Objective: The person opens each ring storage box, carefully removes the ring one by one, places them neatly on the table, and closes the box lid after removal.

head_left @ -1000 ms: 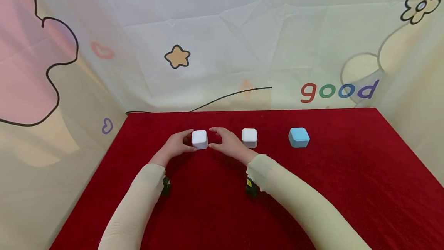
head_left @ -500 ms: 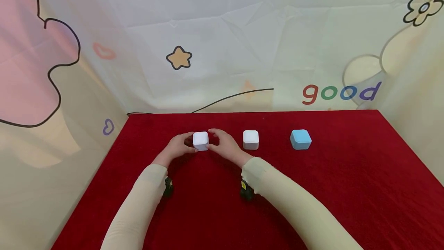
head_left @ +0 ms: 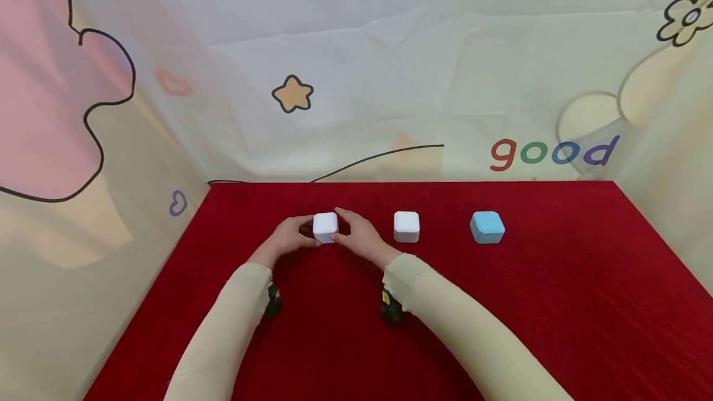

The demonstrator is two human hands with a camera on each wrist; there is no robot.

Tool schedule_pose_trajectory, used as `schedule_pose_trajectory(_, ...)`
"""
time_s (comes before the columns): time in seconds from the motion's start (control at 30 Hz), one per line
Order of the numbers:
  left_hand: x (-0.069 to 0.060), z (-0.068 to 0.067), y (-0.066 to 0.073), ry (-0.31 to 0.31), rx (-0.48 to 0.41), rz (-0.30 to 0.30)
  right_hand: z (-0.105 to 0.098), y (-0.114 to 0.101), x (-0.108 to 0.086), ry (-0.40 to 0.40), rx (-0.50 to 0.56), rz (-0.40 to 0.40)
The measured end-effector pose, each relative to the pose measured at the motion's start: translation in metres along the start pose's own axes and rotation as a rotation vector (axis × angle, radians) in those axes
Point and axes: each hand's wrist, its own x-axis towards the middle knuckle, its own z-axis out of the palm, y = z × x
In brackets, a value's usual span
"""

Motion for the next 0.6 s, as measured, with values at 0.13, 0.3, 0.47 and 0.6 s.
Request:
schedule_pose_trajectory(0.13, 0.001, -0.0013, -0.0007, -0.018, 0.002, 0.006, 0.0018, -0.0018, 0.0033, -0.007, 0.001, 0.01)
schedule_pose_trajectory(0.3, 0.0022, -0.0015, -0.0023, -0.035, 0.003, 0.01, 0.0039, -0.0028, 0.0042, -0.015, -0.014, 0.005)
schedule_pose_trajectory(0.47, 0.0031, -0.0016, -0.0031, -0.045, 0.01, 0.028, 0.0047, -0.0041, 0.0037, -0.026, -0.025, 0.006)
schedule_pose_trajectory(0.6, 0.0025, -0.0022, -0.0029, -0.041, 0.015, 0.031, 0.0048, -0.0048, 0.0036, -0.03, -0.029, -0.004)
